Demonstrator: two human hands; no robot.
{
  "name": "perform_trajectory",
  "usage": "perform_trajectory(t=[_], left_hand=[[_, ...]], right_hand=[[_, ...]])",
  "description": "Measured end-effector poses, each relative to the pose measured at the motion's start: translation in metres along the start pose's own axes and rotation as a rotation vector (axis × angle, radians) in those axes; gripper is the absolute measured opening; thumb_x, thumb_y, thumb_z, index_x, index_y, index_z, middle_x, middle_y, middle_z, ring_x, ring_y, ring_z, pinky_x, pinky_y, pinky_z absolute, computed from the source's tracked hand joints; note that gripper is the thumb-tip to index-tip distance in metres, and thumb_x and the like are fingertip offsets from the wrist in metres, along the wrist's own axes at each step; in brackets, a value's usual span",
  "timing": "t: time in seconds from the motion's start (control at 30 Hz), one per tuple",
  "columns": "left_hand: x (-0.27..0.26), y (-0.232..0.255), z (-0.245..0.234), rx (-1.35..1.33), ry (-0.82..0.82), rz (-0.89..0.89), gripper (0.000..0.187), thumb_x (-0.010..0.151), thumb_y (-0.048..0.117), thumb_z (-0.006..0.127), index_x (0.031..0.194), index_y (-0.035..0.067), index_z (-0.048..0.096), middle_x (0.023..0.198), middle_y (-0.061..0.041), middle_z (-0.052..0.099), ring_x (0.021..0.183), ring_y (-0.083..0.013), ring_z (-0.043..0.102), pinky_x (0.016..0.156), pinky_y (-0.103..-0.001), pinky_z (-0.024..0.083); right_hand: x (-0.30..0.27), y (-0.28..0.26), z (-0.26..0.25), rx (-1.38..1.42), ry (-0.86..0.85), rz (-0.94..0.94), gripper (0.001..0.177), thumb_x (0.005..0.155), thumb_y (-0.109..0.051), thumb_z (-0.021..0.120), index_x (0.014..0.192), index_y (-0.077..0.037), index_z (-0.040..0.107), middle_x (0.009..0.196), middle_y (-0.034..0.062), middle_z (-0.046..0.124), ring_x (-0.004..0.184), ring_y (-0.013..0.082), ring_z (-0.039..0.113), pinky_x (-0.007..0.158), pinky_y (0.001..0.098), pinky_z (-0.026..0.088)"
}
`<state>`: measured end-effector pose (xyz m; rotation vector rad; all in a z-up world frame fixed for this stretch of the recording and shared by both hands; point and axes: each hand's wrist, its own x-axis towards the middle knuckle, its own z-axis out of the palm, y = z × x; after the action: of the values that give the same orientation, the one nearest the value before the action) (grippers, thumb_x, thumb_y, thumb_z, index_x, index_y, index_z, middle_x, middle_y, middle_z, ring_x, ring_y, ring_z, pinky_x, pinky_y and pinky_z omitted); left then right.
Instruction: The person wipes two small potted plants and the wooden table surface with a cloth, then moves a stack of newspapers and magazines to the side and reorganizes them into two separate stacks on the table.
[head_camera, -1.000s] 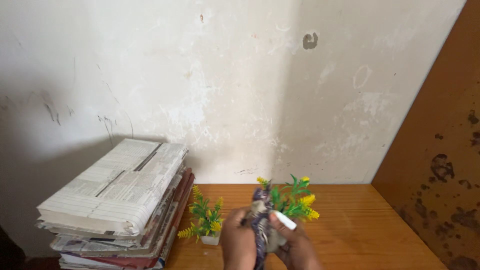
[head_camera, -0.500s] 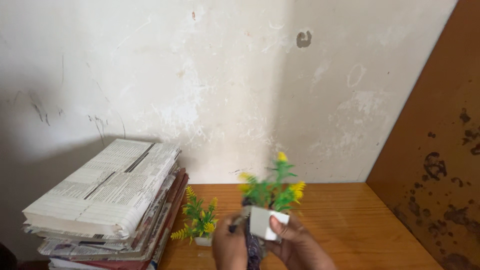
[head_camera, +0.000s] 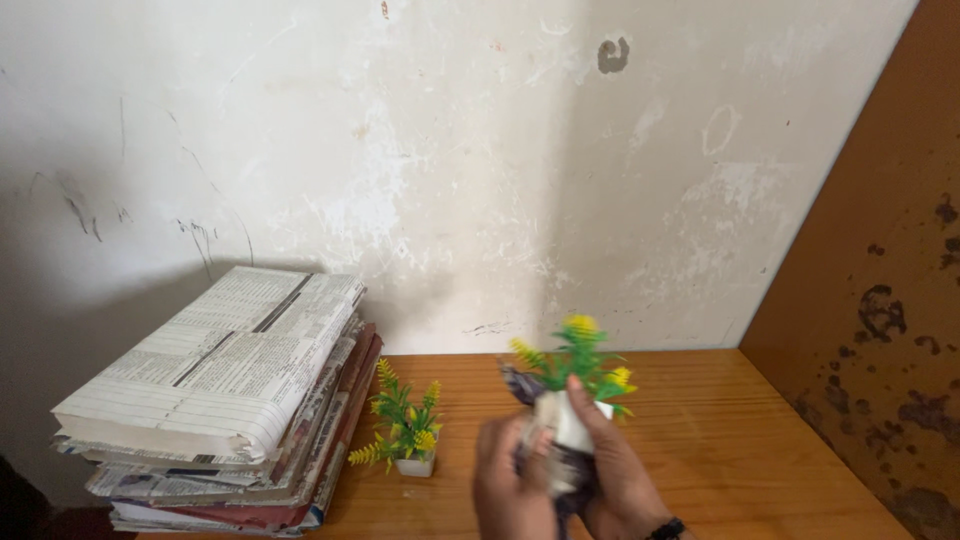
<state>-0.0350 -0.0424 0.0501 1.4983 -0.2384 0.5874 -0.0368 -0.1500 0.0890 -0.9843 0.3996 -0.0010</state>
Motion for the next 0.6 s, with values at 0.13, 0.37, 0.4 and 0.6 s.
perform_trajectory(t=[0.13, 0.37, 0.4, 0.6], left_hand=[[0.023, -0.003, -0.017, 0.094, -0.004, -0.557, 0.021, 0.093, 0.021, 0.065, 0.106, 0.009, 0.076, 0.099, -0.006, 0.071, 0.092, -0.0191, 0.072, 0.085, -0.035, 0.054], [0.001, 0.022, -0.006, -0.015, 0.199, -0.388, 0.021, 0.091, 0.016, 0.065, 0.110, 0.009, 0.072, 0.099, -0.007, 0.072, 0.089, -0.0178, 0.072, 0.079, -0.033, 0.056], [0.004, 0.024, -0.009, -0.040, 0.205, -0.403, 0.022, 0.090, 0.016, 0.066, 0.110, 0.009, 0.072, 0.098, -0.007, 0.072, 0.087, -0.0189, 0.072, 0.078, -0.034, 0.057], [0.009, 0.022, -0.029, 0.126, 0.146, -0.205, 0.031, 0.092, 0.016, 0.062, 0.122, 0.013, 0.070, 0.111, -0.007, 0.069, 0.096, -0.0203, 0.072, 0.083, -0.035, 0.058]], right_hand=[[-0.027, 0.005, 0.029, -0.188, -0.088, -0.031, 0.067, 0.084, -0.061, 0.066, 0.133, -0.016, 0.061, 0.107, 0.0102, 0.068, 0.101, 0.0252, 0.064, 0.087, 0.0413, 0.053], [-0.036, -0.012, 0.035, -0.082, -0.094, -0.074, 0.073, 0.084, -0.064, 0.058, 0.126, -0.004, 0.062, 0.107, 0.0106, 0.072, 0.104, 0.0229, 0.067, 0.093, 0.0393, 0.055], [-0.035, -0.013, 0.035, -0.081, -0.115, -0.093, 0.072, 0.084, -0.062, 0.059, 0.124, -0.002, 0.063, 0.107, 0.0098, 0.073, 0.104, 0.0217, 0.068, 0.093, 0.0379, 0.054], [-0.035, -0.011, 0.030, -0.293, -0.232, -0.078, 0.049, 0.077, -0.031, 0.071, 0.118, -0.006, 0.068, 0.105, 0.0034, 0.075, 0.099, 0.0143, 0.071, 0.089, 0.0308, 0.057]])
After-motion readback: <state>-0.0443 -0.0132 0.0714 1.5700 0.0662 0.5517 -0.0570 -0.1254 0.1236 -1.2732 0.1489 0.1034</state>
